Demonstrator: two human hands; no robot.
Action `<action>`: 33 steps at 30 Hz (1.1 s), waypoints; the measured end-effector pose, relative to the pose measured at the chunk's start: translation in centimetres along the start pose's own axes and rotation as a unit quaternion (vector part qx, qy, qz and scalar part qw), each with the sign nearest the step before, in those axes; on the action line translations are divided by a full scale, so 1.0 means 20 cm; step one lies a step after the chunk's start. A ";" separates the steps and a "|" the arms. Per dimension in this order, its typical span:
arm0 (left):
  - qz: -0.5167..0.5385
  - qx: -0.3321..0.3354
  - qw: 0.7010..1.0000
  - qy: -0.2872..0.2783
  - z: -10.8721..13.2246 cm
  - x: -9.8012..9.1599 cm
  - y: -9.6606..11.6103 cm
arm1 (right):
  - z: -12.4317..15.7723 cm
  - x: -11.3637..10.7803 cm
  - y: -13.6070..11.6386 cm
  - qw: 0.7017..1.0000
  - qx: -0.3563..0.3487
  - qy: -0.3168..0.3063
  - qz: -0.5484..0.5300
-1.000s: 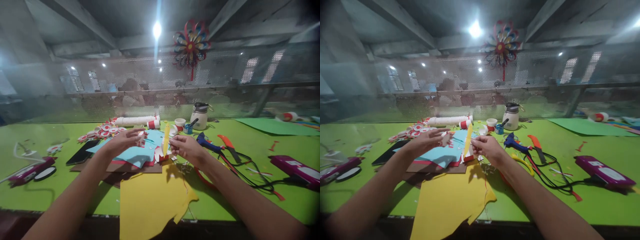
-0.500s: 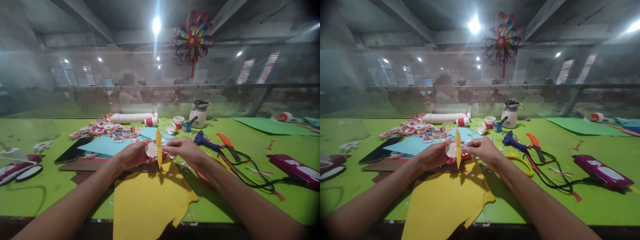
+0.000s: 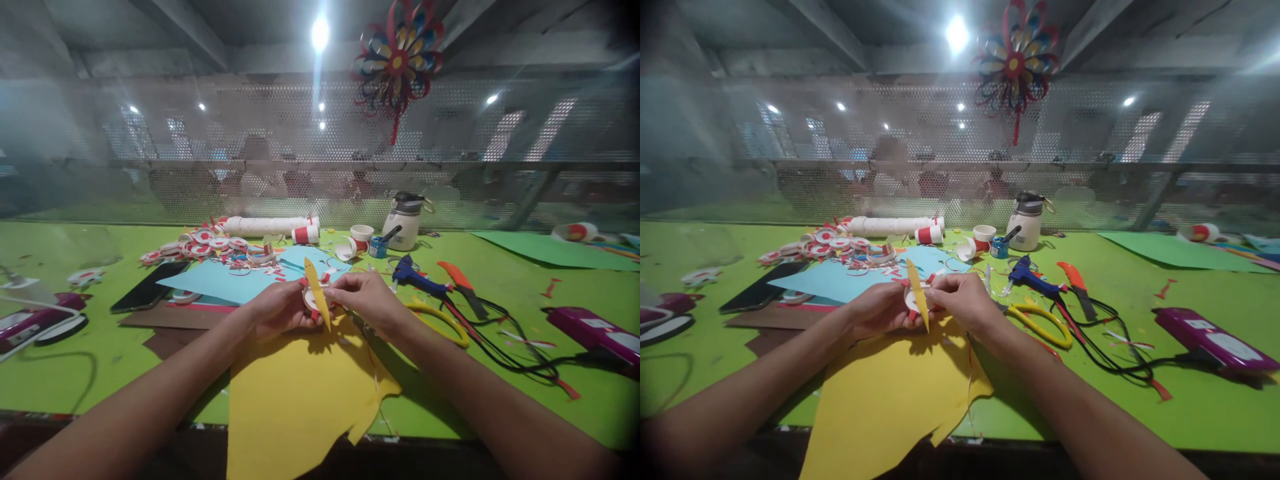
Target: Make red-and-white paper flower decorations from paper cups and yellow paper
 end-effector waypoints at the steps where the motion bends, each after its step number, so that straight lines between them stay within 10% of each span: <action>1: 0.005 -0.002 1.000 0.005 0.00 0.01 0.00 | 0.00 0.00 0.00 1.000 -0.004 0.005 0.008; 17: 0.061 0.021 0.996 0.065 0.02 0.00 0.01 | 0.00 -0.04 -0.04 0.980 -0.103 0.077 0.151; 33: 0.025 0.002 0.998 0.061 0.03 -0.01 0.01 | 0.02 0.02 0.01 0.999 0.048 0.004 0.009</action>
Point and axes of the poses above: each hand's wrist, its own z-axis away from the middle knuckle, its own x-axis out of the palm, y = z × x, the point moved 5 cm from there along -z, towards the middle knuckle, and after that the axes turned 5 degrees about -z, right-handed, at the moved point
